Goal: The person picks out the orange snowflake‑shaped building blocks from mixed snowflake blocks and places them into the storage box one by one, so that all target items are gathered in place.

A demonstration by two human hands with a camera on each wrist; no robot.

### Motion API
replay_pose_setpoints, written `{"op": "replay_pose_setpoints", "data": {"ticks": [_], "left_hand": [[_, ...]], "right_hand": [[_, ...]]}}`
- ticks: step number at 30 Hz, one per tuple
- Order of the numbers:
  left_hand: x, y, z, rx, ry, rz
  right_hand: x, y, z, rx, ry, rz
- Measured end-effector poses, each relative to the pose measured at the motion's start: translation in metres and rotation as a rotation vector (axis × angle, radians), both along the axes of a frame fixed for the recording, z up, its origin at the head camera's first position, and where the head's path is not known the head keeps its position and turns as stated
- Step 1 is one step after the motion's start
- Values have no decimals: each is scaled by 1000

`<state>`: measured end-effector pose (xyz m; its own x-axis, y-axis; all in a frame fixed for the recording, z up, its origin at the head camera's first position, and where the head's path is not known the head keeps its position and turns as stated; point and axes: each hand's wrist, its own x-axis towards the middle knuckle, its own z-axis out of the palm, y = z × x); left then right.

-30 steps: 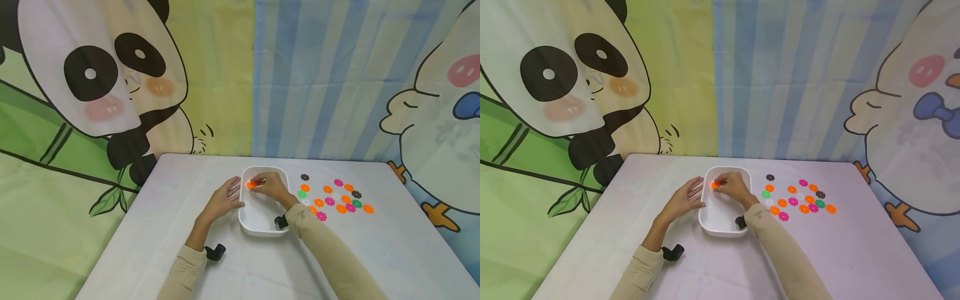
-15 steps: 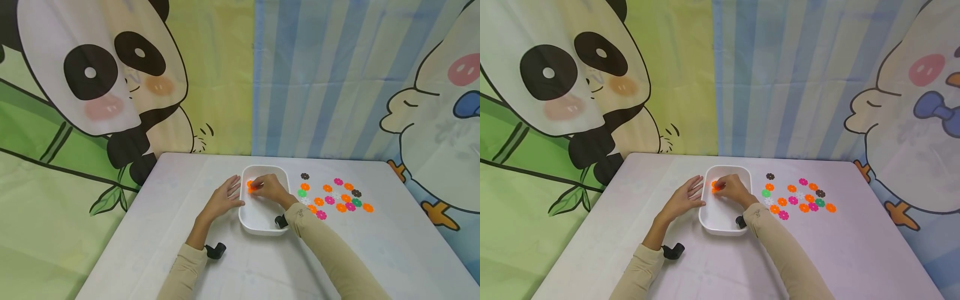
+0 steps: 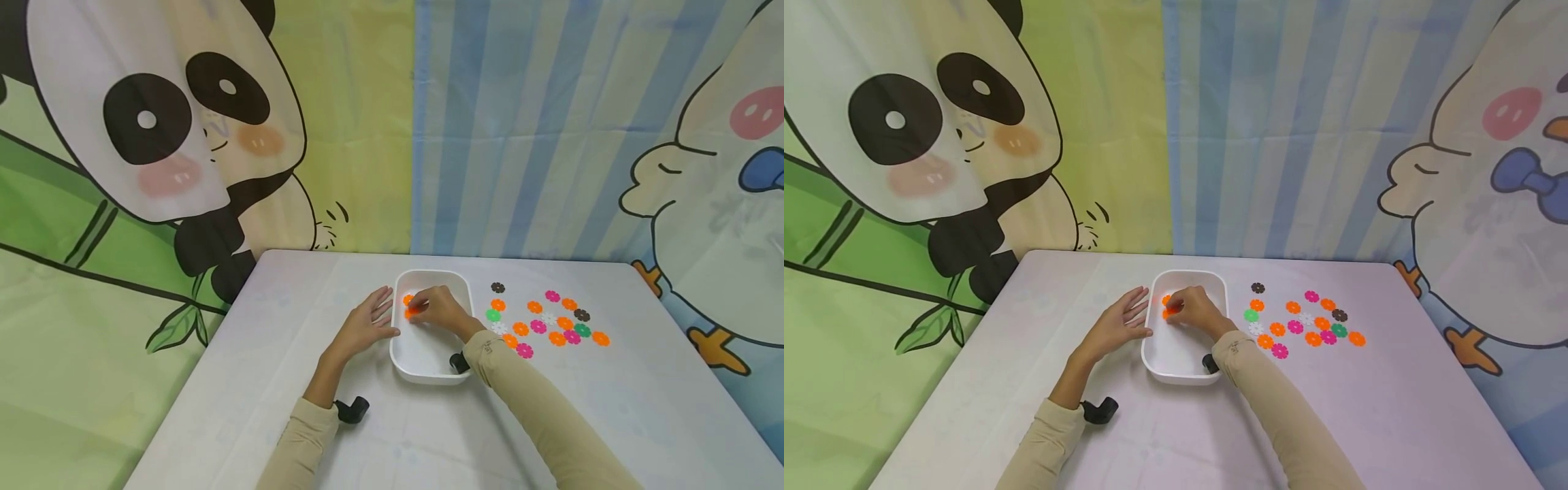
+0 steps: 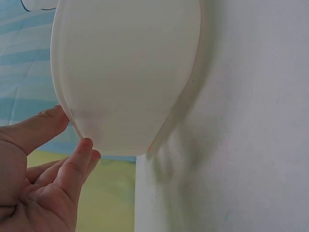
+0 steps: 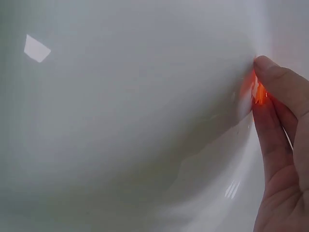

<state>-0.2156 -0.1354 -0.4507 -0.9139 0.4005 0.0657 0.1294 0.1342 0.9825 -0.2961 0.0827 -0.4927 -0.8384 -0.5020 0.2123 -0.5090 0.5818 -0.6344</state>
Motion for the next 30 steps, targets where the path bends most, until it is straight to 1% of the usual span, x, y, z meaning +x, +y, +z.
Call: {"op": "replay_pose_setpoints", "data": {"ticks": [2,6,9,13,14,17,20,22,24,26,28,30], "left_hand": [[3,0,4,7,9,0],[2,0,3,1,3,-10],[-4,-1,-5,-12,-1,-10],[-11,-1,-19,-3,8,4],[-12,-1,-21,0,11,7],[-13,0,-23,3,22,21],[-12,0,-22,-3,23,35],[-11,0,-21,-6,21,40],[-11,0,-21,-7,24,41],[-11,0,-21,-12,23,45],[-11,-1,-21,-12,20,46],[-10,-1,-22,-18,15,47]], "right_hand": [[-1,0,-1,-6,5,7],[0,-1,-3,-19,3,1],[1,-1,-3,-12,1,-9],[2,0,0,3,16,-22],[2,1,1,3,20,-24],[3,2,2,0,18,-22],[3,1,2,11,13,-19],[2,0,3,5,-1,-30],[2,-2,5,-31,-21,-52],[3,-3,9,-94,-45,-75],[4,-2,17,-169,-61,-99],[4,2,27,-227,-57,-113]]}}
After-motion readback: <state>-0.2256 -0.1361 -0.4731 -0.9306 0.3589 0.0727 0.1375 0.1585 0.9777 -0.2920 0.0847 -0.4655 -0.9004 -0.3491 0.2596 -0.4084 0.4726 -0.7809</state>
